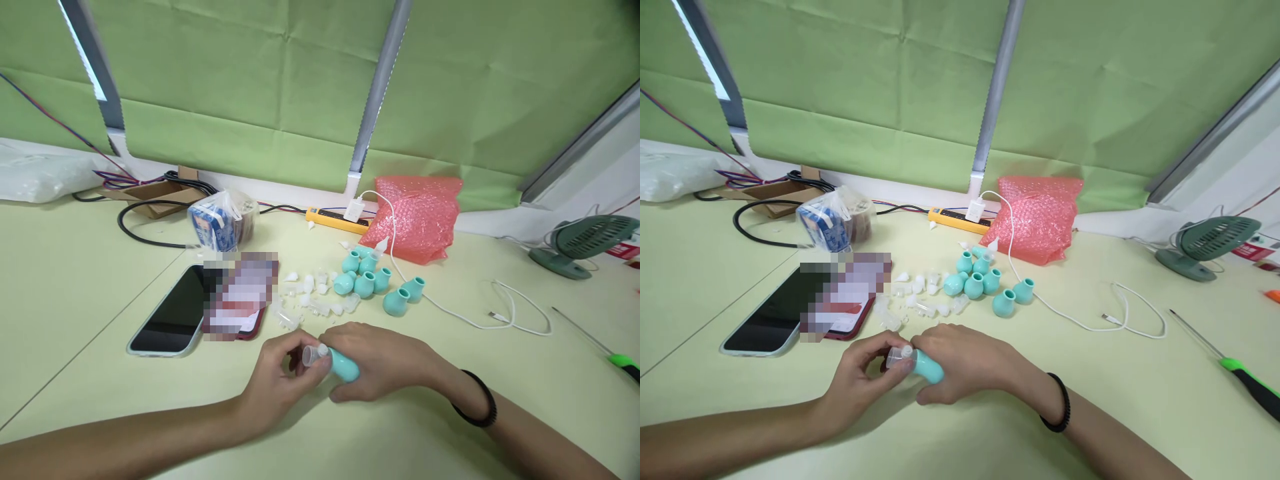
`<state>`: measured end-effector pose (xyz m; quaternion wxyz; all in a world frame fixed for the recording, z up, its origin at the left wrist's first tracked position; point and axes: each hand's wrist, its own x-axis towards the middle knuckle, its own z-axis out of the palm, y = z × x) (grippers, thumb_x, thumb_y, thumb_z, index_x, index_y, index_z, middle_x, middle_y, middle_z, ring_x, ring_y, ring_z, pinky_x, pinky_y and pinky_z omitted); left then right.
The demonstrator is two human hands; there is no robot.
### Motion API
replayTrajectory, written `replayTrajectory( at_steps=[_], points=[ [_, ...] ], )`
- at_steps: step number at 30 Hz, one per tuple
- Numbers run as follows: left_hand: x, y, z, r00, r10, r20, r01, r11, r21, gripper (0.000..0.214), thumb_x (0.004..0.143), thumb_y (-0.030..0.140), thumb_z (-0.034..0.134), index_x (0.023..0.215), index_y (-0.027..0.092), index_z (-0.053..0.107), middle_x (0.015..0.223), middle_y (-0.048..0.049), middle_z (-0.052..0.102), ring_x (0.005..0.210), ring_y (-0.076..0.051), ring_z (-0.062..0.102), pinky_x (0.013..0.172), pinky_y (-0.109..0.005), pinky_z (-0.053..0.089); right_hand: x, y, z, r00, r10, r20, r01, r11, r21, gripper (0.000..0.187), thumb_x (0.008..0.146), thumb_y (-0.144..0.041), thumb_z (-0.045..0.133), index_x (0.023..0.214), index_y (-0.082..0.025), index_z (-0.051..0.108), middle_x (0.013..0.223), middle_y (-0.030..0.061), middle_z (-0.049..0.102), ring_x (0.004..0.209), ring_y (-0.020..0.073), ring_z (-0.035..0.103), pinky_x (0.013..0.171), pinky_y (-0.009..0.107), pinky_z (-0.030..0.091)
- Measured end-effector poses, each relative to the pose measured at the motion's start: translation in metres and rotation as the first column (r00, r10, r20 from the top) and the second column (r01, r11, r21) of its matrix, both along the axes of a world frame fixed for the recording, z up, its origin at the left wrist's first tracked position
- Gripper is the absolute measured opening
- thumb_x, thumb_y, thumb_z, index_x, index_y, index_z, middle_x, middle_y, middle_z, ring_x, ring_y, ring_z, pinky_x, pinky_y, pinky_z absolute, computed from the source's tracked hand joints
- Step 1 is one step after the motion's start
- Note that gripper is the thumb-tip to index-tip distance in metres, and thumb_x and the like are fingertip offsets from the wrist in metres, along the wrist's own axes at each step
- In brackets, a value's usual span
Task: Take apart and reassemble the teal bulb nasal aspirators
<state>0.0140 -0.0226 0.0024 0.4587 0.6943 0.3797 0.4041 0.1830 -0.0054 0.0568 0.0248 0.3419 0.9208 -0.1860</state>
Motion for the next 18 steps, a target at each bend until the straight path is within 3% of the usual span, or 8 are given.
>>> replayTrajectory(
  at_steps=[6,11,15,18],
  points=[
    [-0.004,-0.001,0.001,1.0,0.001,0.021,-0.004,0.984,0.176,0.009,0.076,0.025,0.054,0.081,0.018,0.056,0.07,-0.0001,0.045,0.065,-0.012,0.043,0.058,-0.022,0.036,0.012,0.002,0.019,0.999,-0.022,-0.046,0.018,0.995,-0.093,0.049,0.061,-0.047,0.063,0.098,-0.019,0.05,0.091,0.0027,0.058,0.082,0.0177,0.052,0.066,0.025,0.038],
    [-0.004,-0.001,0.002,0.999,-0.002,0.042,-0.007,0.977,0.214,0.011,0.081,0.024,0.048,0.088,0.02,0.055,0.085,-0.0032,0.042,0.08,-0.015,0.044,0.066,-0.024,0.037,0.028,0.011,0.024,0.994,-0.106,-0.011,0.106,0.994,0.004,0.058,0.06,-0.048,0.064,0.108,-0.022,0.047,0.1,0.0036,0.055,0.092,0.0203,0.05,0.075,0.03,0.038],
    [-0.004,0.0,0.003,0.996,-0.08,0.043,0.066,0.964,0.259,0.014,0.084,0.023,0.041,0.094,0.019,0.05,0.088,-0.0046,0.046,0.083,-0.016,0.045,0.072,-0.026,0.036,0.032,0.021,0.016,0.979,-0.205,-0.001,0.202,0.962,0.185,0.034,0.075,-0.036,0.053,0.106,-0.022,0.051,0.098,0.0058,0.054,0.09,0.0204,0.05,0.073,0.031,0.038],
    [-0.004,-0.001,0.005,0.99,-0.14,-0.028,0.143,0.974,0.178,0.015,0.084,0.025,0.04,0.095,0.019,0.048,0.084,-0.0035,0.05,0.078,-0.015,0.046,0.07,-0.025,0.036,0.028,0.029,0.005,0.975,-0.224,0.004,0.213,0.934,0.285,0.022,0.082,-0.026,0.044,0.099,-0.019,0.056,0.092,0.0068,0.056,0.086,0.0191,0.051,0.069,0.03,0.038]
  ],
)
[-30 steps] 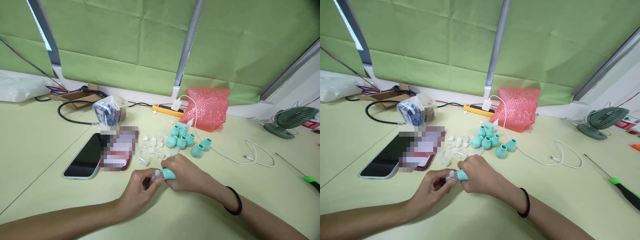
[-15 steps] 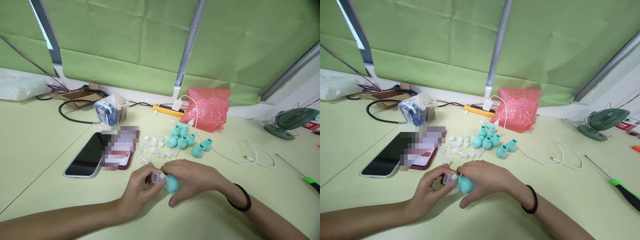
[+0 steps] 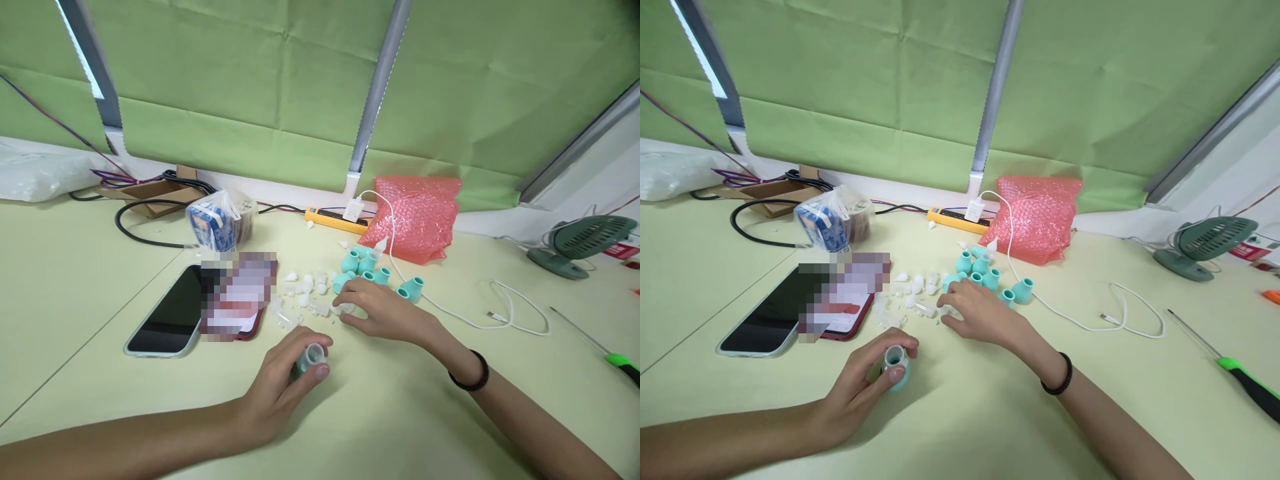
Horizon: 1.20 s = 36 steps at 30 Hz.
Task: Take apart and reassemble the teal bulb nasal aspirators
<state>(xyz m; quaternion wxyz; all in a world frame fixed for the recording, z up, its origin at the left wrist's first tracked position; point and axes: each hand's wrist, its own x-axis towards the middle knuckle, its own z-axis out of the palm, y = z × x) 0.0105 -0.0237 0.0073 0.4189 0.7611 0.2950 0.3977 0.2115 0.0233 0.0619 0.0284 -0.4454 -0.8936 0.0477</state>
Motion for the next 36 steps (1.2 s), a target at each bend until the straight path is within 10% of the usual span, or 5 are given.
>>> replayTrajectory(
  at_steps=[7,13,18,22,36],
  points=[
    [0.0,-0.003,0.002,0.991,-0.003,-0.137,-0.017,0.989,-0.147,0.023,0.086,0.033,0.033,0.103,0.021,0.042,0.082,-0.0007,0.052,0.073,-0.014,0.045,0.067,-0.024,0.036,-0.01,0.01,-0.026,0.998,0.028,0.055,-0.035,0.99,0.134,0.014,0.081,-0.02,0.043,0.082,-0.013,0.056,0.074,0.0061,0.058,0.078,0.0185,0.05,0.064,0.027,0.035],
    [-0.001,-0.002,0.009,0.98,-0.069,-0.186,0.029,0.978,-0.209,0.023,0.087,0.035,0.028,0.104,0.02,0.032,0.082,-0.0017,0.05,0.07,-0.015,0.044,0.064,-0.026,0.035,-0.009,0.001,-0.008,0.985,0.031,-0.171,-0.013,0.995,0.104,0.011,0.077,-0.014,0.046,0.082,-0.015,0.055,0.077,0.0051,0.058,0.076,0.0164,0.05,0.067,0.029,0.038],
    [0.001,-0.003,0.009,0.985,-0.05,-0.167,0.02,0.984,-0.177,0.017,0.086,0.036,0.031,0.089,0.019,0.035,0.079,-0.0013,0.047,0.068,-0.014,0.042,0.063,-0.025,0.035,-0.022,-0.027,0.009,0.608,-0.14,-0.781,-0.073,0.97,-0.23,0.017,0.073,-0.022,0.054,0.09,-0.019,0.056,0.079,0.003,0.056,0.068,0.0125,0.052,0.058,0.026,0.047],
    [0.003,-0.001,0.005,0.987,-0.057,-0.152,0.035,0.989,-0.143,0.016,0.083,0.034,0.04,0.086,0.018,0.044,0.073,0.0008,0.048,0.066,-0.013,0.042,0.062,-0.023,0.034,-0.031,-0.045,0.002,0.263,-0.367,-0.892,-0.138,0.901,-0.412,0.013,0.069,-0.023,0.061,0.08,-0.017,0.06,0.075,0.0031,0.057,0.067,0.0128,0.054,0.054,0.025,0.049],
    [0.004,0.003,0.0,0.993,0.054,-0.108,-0.073,0.981,-0.18,0.022,0.069,0.03,0.06,0.083,0.016,0.05,0.056,0.0058,0.045,0.052,-0.008,0.037,0.05,-0.018,0.03,-0.029,-0.044,-0.024,0.218,-0.491,-0.843,-0.077,0.853,-0.517,0.011,0.058,-0.022,0.071,0.066,-0.017,0.064,0.073,0.0045,0.068,0.066,0.0158,0.063,0.062,0.027,0.052]
  ],
)
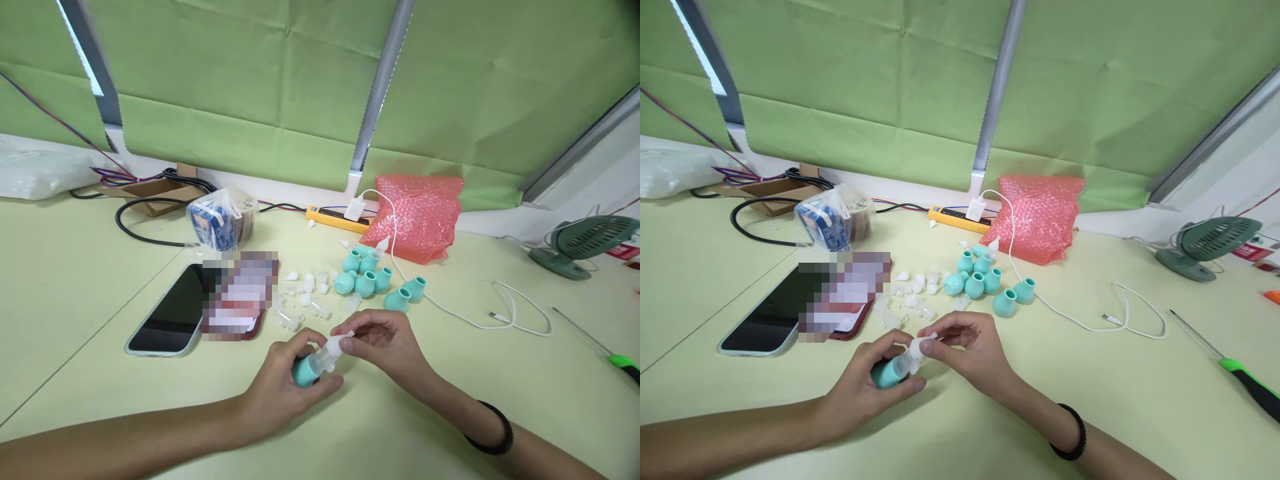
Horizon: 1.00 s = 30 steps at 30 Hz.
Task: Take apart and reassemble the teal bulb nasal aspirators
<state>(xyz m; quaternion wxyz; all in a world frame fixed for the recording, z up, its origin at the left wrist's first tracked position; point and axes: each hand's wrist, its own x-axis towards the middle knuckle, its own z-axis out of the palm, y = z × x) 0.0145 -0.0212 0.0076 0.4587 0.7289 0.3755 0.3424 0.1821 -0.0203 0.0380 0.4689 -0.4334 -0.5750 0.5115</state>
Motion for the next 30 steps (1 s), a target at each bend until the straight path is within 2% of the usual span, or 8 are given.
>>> replayTrajectory(
  at_steps=[5,8,13,18,22,27,30],
  points=[
    [-0.001,0.0,-0.002,0.998,0.061,0.031,-0.061,0.998,0.005,0.019,0.071,0.031,0.059,0.081,0.015,0.057,0.061,0.0024,0.054,0.056,-0.01,0.044,0.052,-0.019,0.034,0.005,0.007,0.002,0.998,0.055,0.035,-0.053,0.997,-0.056,0.012,0.057,-0.022,0.071,0.067,-0.016,0.067,0.065,0.003,0.067,0.058,0.0136,0.061,0.057,0.025,0.052],
    [-0.001,-0.001,0.0,0.999,0.016,0.04,-0.018,0.999,0.033,0.021,0.073,0.03,0.058,0.089,0.017,0.061,0.072,0.0005,0.06,0.063,-0.012,0.048,0.058,-0.019,0.037,0.01,0.009,0.009,0.985,0.118,0.125,-0.111,0.992,-0.057,0.012,0.058,-0.021,0.07,0.068,-0.015,0.068,0.06,0.0026,0.066,0.052,0.0117,0.059,0.051,0.023,0.051],
    [-0.001,-0.003,-0.001,0.999,-0.012,-0.042,0.018,0.988,0.153,0.022,0.076,0.029,0.054,0.094,0.018,0.061,0.069,0.0005,0.06,0.061,-0.012,0.05,0.058,-0.021,0.038,0.017,0.007,0.021,0.932,0.142,0.333,-0.15,0.989,0.0,0.012,0.059,-0.018,0.069,0.071,-0.014,0.069,0.06,0.0041,0.067,0.052,0.0126,0.061,0.049,0.021,0.051],
    [0.0,-0.003,-0.001,0.994,-0.069,-0.088,0.084,0.979,0.185,0.023,0.078,0.03,0.052,0.096,0.017,0.059,0.082,-0.0033,0.062,0.071,-0.015,0.054,0.066,-0.023,0.04,0.022,0.006,0.024,0.896,0.229,0.379,-0.257,0.966,0.023,0.013,0.06,-0.016,0.068,0.072,-0.016,0.07,0.072,0.0055,0.069,0.064,0.0174,0.064,0.056,0.025,0.053],
    [0.0,-0.001,-0.003,0.981,-0.069,-0.181,0.11,0.966,0.233,0.027,0.079,0.033,0.05,0.099,0.017,0.058,0.076,-0.0036,0.061,0.067,-0.015,0.053,0.062,-0.023,0.039,0.023,0.005,0.026,0.865,0.257,0.43,-0.291,0.957,0.015,0.012,0.061,-0.019,0.067,0.073,-0.017,0.07,0.072,0.005,0.07,0.066,0.0187,0.065,0.06,0.028,0.054],
    [-0.001,-0.002,-0.009,0.975,-0.069,-0.211,0.137,0.937,0.323,0.028,0.081,0.034,0.048,0.1,0.017,0.056,0.068,-0.0023,0.057,0.061,-0.014,0.05,0.056,-0.023,0.037,0.023,0.0,0.031,0.827,0.227,0.514,-0.327,0.938,0.113,0.01,0.062,-0.015,0.065,0.071,-0.016,0.07,0.066,0.0044,0.07,0.064,0.0179,0.065,0.062,0.026,0.054],
    [-0.001,-0.002,-0.009,0.973,-0.082,-0.216,0.151,0.932,0.33,0.026,0.081,0.034,0.048,0.099,0.017,0.056,0.067,-0.0015,0.055,0.06,-0.014,0.05,0.056,-0.023,0.036,0.022,-0.002,0.032,0.811,0.214,0.544,-0.338,0.931,0.139,0.01,0.063,-0.012,0.064,0.071,-0.015,0.07,0.068,0.0049,0.07,0.062,0.0167,0.064,0.06,0.024,0.053]
  ],
)
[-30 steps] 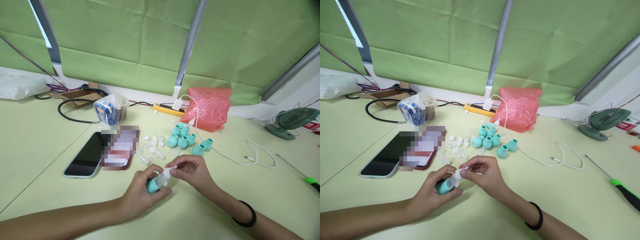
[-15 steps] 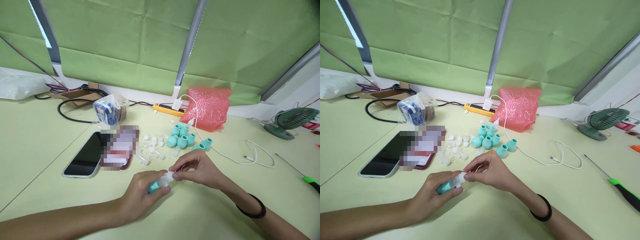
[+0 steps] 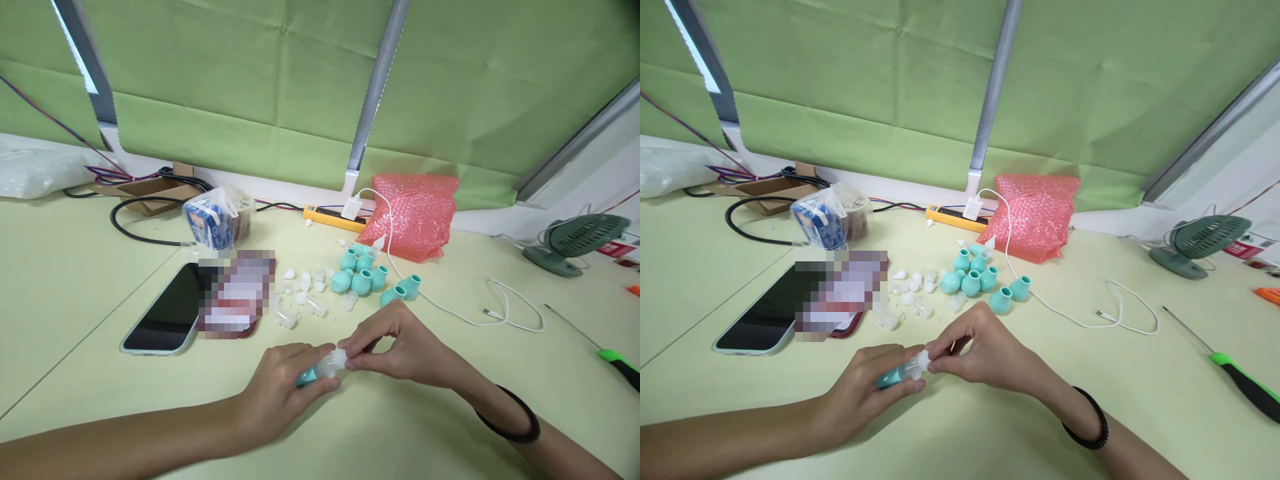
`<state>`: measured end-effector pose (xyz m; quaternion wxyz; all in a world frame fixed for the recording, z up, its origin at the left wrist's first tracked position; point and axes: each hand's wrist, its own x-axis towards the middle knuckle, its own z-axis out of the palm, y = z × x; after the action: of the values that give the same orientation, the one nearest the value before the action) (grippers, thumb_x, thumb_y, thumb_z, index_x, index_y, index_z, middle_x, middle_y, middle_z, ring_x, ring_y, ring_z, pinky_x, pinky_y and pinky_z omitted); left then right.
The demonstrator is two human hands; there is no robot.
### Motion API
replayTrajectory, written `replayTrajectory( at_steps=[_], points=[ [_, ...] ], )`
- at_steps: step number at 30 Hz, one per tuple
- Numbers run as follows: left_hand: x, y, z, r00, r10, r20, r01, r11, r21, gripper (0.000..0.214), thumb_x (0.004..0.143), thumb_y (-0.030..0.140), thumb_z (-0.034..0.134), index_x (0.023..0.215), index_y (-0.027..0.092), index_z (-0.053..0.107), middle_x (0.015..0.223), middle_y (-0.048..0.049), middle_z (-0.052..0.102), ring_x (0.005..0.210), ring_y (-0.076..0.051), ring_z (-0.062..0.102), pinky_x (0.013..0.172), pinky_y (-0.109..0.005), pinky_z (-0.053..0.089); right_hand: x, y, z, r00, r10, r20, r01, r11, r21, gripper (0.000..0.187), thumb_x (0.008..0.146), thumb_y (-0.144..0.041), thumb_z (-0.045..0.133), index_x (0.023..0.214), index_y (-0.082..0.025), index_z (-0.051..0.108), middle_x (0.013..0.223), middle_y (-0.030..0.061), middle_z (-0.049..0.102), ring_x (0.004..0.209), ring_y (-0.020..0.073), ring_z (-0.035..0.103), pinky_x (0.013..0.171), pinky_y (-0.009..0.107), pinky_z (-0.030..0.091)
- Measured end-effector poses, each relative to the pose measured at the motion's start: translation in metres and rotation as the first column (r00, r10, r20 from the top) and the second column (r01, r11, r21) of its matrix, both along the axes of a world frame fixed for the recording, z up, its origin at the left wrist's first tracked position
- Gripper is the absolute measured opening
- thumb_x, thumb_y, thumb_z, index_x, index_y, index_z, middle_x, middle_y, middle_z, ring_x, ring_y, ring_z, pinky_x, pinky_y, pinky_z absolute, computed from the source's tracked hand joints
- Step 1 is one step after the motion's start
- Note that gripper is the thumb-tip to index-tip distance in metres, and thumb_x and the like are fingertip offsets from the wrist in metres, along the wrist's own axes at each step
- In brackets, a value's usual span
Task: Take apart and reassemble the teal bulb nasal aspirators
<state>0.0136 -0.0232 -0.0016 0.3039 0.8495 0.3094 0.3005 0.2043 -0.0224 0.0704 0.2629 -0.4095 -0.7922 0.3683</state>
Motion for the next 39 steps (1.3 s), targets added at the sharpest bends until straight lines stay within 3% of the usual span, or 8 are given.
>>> replayTrajectory(
  at_steps=[8,18,27,30,34,39],
  points=[
    [0.0,0.0,0.003,1.0,-0.016,-0.01,0.016,0.999,-0.046,0.023,0.081,0.034,0.048,0.095,0.018,0.057,0.066,-0.0004,0.054,0.062,-0.013,0.048,0.057,-0.022,0.035,0.0,0.005,-0.007,0.997,-0.04,-0.07,0.028,0.985,-0.17,0.011,0.059,-0.019,0.069,0.067,-0.012,0.069,0.063,0.0064,0.068,0.055,0.0151,0.062,0.051,0.023,0.052],
    [0.002,-0.001,0.008,0.999,-0.002,0.047,0.009,0.989,-0.148,0.019,0.08,0.031,0.05,0.093,0.019,0.057,0.069,0.0007,0.055,0.064,-0.013,0.049,0.06,-0.022,0.035,-0.002,0.009,-0.012,0.984,-0.089,-0.152,0.051,0.97,-0.236,0.01,0.054,-0.015,0.071,0.064,-0.015,0.07,0.061,0.0041,0.068,0.053,0.0136,0.062,0.048,0.021,0.05],
    [0.001,-0.003,0.005,0.994,-0.037,0.105,0.042,0.998,-0.045,0.018,0.08,0.029,0.051,0.092,0.016,0.056,0.069,-0.0008,0.055,0.061,-0.012,0.047,0.058,-0.022,0.036,-0.003,0.008,-0.012,0.952,-0.086,-0.295,-0.01,0.952,-0.307,0.014,0.05,-0.01,0.073,0.062,-0.016,0.069,0.059,0.0016,0.068,0.051,0.0113,0.062,0.05,0.018,0.051],
    [-0.001,-0.004,0.007,0.987,-0.069,0.145,0.064,0.997,0.034,0.015,0.08,0.027,0.05,0.086,0.015,0.055,0.063,0.0,0.052,0.058,-0.011,0.044,0.054,-0.021,0.035,-0.004,0.007,-0.008,0.944,-0.04,-0.328,-0.048,0.966,-0.255,0.018,0.05,-0.01,0.073,0.067,-0.016,0.07,0.062,0.0026,0.069,0.052,0.0121,0.062,0.051,0.019,0.052],
    [-0.003,-0.005,0.012,0.964,-0.136,0.227,0.099,0.981,0.165,0.018,0.079,0.027,0.051,0.089,0.012,0.053,0.06,0.0002,0.049,0.054,-0.01,0.041,0.051,-0.021,0.035,-0.008,0.002,-0.006,0.928,0.115,-0.353,-0.158,0.983,-0.097,0.02,0.055,-0.01,0.071,0.074,-0.016,0.069,0.071,0.0059,0.07,0.06,0.0159,0.064,0.055,0.025,0.053],
    [-0.005,-0.005,0.016,0.972,-0.136,0.192,0.126,0.99,0.065,0.015,0.08,0.023,0.05,0.091,0.014,0.052,0.068,-0.0012,0.053,0.06,-0.011,0.045,0.056,-0.022,0.039,-0.012,-0.005,0.002,0.969,0.057,-0.239,-0.019,0.987,0.157,0.01,0.063,-0.014,0.066,0.073,-0.013,0.068,0.069,0.0072,0.069,0.055,0.0148,0.063,0.051,0.024,0.051]
  ],
)
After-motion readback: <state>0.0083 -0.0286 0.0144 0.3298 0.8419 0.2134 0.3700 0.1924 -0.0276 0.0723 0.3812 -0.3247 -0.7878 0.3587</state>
